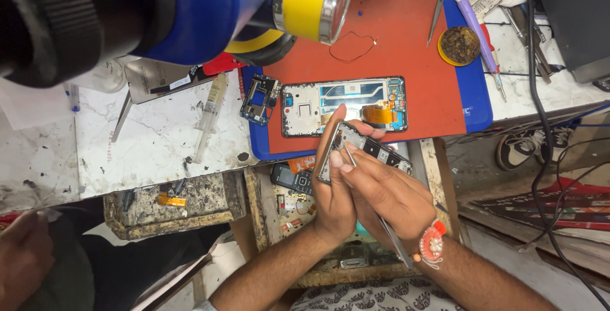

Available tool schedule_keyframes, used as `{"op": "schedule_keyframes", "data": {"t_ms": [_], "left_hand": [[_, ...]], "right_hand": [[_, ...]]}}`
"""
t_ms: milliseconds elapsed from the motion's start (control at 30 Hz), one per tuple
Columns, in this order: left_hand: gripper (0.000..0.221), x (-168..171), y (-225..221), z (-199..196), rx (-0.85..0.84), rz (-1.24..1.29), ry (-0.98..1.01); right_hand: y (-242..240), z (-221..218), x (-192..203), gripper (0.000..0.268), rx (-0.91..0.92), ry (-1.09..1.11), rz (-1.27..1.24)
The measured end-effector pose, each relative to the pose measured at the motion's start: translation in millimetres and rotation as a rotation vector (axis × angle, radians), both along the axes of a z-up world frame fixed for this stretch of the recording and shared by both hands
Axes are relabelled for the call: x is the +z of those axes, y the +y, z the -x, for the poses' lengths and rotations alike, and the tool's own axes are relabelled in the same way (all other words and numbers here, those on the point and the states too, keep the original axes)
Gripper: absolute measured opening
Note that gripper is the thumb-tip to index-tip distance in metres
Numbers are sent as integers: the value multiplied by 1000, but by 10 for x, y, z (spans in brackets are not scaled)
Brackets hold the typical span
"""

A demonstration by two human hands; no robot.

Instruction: The person uses tweezers and their hands to disassemble and reassemble internal components of a mobile phone on a repair bench.

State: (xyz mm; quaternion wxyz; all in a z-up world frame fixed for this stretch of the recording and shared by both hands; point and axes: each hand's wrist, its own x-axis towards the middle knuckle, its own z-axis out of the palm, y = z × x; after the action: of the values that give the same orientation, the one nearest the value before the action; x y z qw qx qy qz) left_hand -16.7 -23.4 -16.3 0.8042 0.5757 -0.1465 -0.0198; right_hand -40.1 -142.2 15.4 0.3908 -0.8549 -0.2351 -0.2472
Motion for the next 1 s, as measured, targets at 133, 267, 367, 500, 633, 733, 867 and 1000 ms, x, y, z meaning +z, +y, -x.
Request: {"op": "schedule_keyframes", "data": {"t_ms": [133, 267, 367, 500, 633, 733, 867, 1000], "left_hand": [[59, -12, -11, 4, 5, 17, 2], [60, -10, -13, 16, -1, 25, 0], [61, 3, -17, 17, -5, 41, 7], [61, 26, -16, 23, 3, 41, 14], [60, 44, -13, 30, 11, 26, 15], [59, 53, -17, 39, 14, 45, 16], [58, 63, -15, 57, 28, 65, 10], [58, 95, -9, 70, 41, 104, 29]], "right_hand": [[0, 6, -13, 38, 5, -14, -1], [-9, 24, -8, 39, 2, 1, 17], [-12, 24, 8, 40, 11, -2, 21], [-5, 26, 25, 41, 9, -5, 32], [2, 24, 24, 39, 10, -15, 21], [9, 44, 20, 38, 7, -17, 4], [41, 53, 0, 35, -12, -37, -8], [66, 75, 22, 32, -29, -29, -32]]}}
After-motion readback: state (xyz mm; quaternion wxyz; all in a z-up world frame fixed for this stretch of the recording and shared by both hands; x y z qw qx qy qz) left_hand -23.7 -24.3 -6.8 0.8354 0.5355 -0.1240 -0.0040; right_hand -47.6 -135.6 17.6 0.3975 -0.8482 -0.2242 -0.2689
